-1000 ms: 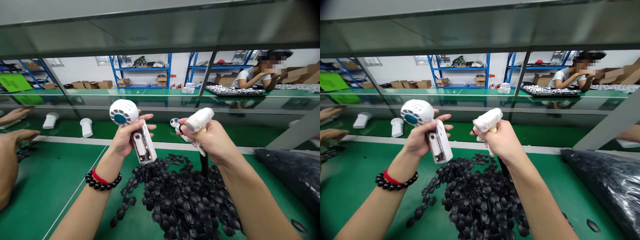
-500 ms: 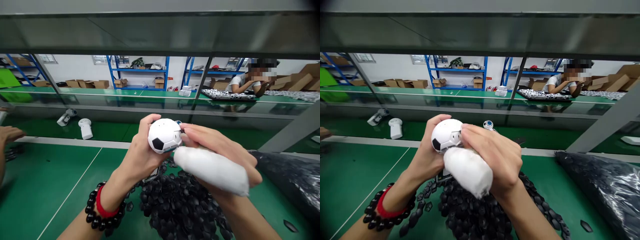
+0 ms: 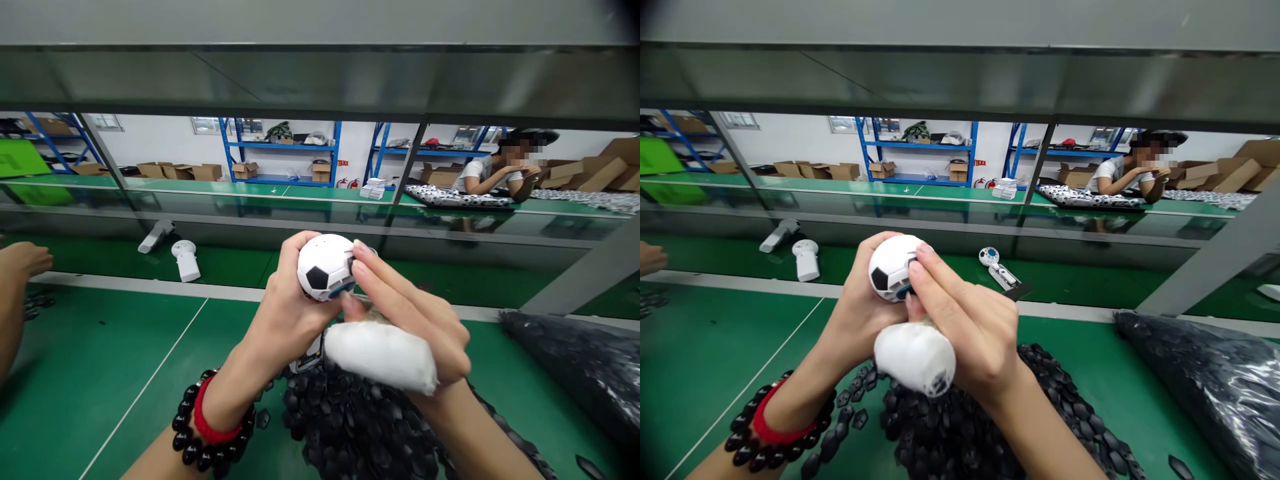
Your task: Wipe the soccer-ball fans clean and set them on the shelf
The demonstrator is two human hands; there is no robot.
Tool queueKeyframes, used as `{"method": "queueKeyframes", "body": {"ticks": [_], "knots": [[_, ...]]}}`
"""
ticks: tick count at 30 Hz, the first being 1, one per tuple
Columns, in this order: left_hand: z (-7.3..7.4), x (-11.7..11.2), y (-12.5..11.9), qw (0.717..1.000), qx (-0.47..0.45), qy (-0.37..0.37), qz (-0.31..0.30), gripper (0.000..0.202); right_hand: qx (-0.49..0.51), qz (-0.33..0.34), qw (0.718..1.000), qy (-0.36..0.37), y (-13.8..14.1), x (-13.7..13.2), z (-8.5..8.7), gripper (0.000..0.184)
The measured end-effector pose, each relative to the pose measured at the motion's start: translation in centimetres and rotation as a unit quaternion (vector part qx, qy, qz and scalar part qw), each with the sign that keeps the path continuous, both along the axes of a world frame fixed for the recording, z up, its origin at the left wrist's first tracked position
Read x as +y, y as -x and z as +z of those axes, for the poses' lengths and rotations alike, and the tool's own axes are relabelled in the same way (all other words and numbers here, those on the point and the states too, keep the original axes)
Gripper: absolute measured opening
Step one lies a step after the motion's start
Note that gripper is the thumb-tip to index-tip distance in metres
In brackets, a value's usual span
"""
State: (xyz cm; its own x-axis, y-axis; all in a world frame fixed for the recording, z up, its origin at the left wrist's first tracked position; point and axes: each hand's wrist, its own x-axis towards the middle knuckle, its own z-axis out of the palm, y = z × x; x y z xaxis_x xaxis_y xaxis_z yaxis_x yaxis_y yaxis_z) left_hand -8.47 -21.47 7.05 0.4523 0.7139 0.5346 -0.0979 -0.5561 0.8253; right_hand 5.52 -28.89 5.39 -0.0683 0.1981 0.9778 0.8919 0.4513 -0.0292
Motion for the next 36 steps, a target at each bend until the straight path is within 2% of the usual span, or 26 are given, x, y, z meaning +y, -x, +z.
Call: {"method": "queueKeyframes", "body": {"ticks": [3,7,11,13,15,19,23,25,29,31,33,36], "knots": [[-0.2,0.4,0.3,1.0,-0.015,0.004,0.013,0.073,-0.015,0.023,0.999,0.023,0.0,0.4,-0.4,0.067],[-0.3,0.8,0.9,1.0,-0.011,-0.003,-0.024,0.087,0.016,0.08,0.995,0.052,0.3,0.0,0.0,0.066],[-0.1,0.6,1.2,0.995,-0.038,-0.007,-0.092,0.074,0.034,0.107,0.988,0.11,0.5,-1.4,1.0,0.056],[0.1,0.3,1.2,0.991,-0.066,0.019,-0.115,0.076,0.032,0.121,0.983,0.134,0.5,-2.0,1.5,0.049],[0.4,0.0,1.2,0.989,-0.078,0.049,-0.113,0.078,0.029,0.137,0.979,0.147,0.5,-2.2,1.7,0.043],[1.0,-0.1,1.2,0.989,-0.085,0.088,-0.083,0.066,0.066,0.162,0.969,0.172,1.0,-2.3,2.0,0.045],[1.1,0.0,1.4,0.991,-0.077,0.071,-0.088,0.058,0.154,0.213,0.936,0.232,1.5,-3.0,2.5,0.04],[1.1,0.0,1.4,0.993,-0.069,0.046,-0.087,0.053,0.196,0.216,0.921,0.26,1.5,-3.4,2.9,0.035],[1.0,-0.2,1.4,0.996,-0.038,-0.019,-0.073,0.05,0.231,0.19,0.919,0.256,0.8,-3.7,3.6,0.018],[0.8,-0.3,1.4,0.995,-0.016,-0.042,-0.084,0.05,0.259,0.199,0.91,0.255,0.5,-3.5,3.9,0.013],[0.7,-0.2,1.4,0.994,-0.001,-0.052,-0.096,0.049,0.299,0.221,0.884,0.283,0.2,-3.1,4.1,0.012],[0.7,-0.1,1.4,0.993,0.012,-0.069,-0.096,0.049,0.356,0.241,0.831,0.354,-0.1,-2.7,4.2,0.02]]}}
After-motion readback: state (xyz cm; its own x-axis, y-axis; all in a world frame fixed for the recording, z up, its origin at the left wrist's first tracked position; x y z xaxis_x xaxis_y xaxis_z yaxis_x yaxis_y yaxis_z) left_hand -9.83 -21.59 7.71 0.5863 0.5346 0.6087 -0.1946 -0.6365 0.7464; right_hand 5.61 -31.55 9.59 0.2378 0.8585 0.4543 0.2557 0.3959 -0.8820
